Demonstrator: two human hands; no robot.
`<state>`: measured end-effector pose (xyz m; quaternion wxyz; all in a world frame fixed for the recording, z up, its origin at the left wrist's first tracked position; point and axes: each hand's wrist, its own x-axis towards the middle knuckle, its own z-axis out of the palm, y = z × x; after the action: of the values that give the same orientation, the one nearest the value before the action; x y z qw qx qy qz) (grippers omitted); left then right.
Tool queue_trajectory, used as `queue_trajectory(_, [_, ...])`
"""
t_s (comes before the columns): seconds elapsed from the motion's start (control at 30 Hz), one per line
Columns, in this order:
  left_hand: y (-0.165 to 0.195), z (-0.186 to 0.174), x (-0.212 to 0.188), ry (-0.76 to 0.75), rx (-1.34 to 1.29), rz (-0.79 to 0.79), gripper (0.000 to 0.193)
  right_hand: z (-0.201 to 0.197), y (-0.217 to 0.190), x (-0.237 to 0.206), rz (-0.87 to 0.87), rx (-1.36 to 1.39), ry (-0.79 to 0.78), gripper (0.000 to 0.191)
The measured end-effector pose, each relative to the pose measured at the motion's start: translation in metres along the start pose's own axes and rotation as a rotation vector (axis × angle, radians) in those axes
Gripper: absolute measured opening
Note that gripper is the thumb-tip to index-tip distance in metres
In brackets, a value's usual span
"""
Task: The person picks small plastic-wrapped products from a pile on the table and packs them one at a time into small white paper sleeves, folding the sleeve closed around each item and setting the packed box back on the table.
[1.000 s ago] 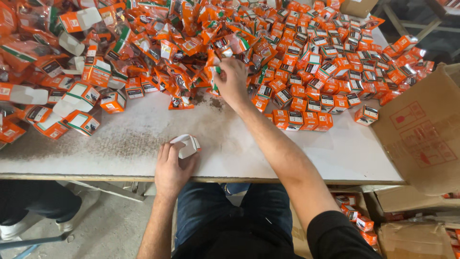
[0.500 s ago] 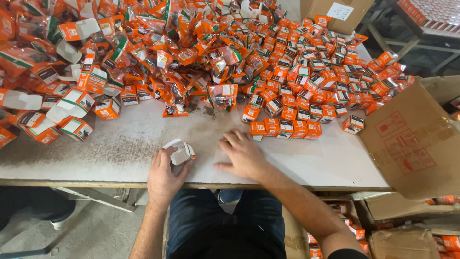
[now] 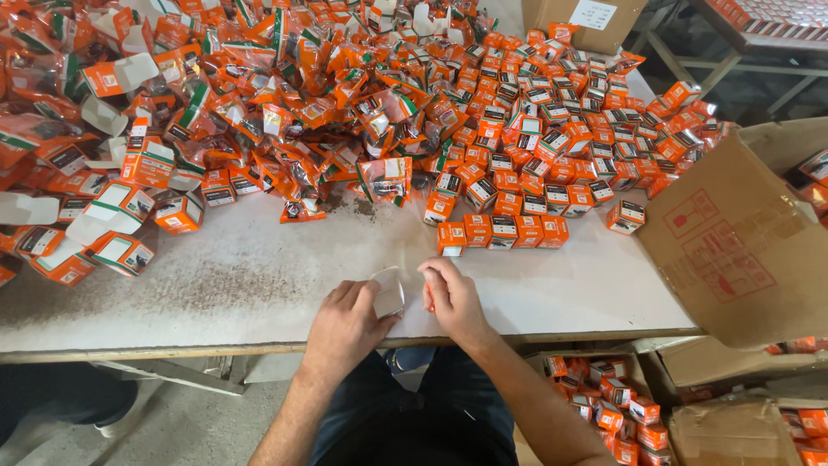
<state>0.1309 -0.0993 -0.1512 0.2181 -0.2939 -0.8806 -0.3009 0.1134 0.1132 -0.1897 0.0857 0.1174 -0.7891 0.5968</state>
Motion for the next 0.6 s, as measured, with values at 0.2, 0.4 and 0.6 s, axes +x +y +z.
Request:
queue_trajectory(0.2, [-0.001, -0.005, 0.000, -0.194, -0.124, 0.013, 0.043, 0.002, -0.024, -0.010, -0.196, -0.093, 0.083, 0.032])
queue_trajectory(0.4, [-0.002, 0.004, -0.018, 0.007, -0.044, 0.018, 0.029, -0.002, -0.027, -0.008, -0.042, -0.096, 0.009, 0.022])
queue_trajectory(0.6, [0.010, 0.017, -0.025, 0.131, -0.109, 0.071, 0.041, 0.005, -0.018, -0.006, -0.233, -0.523, 0.031, 0.010])
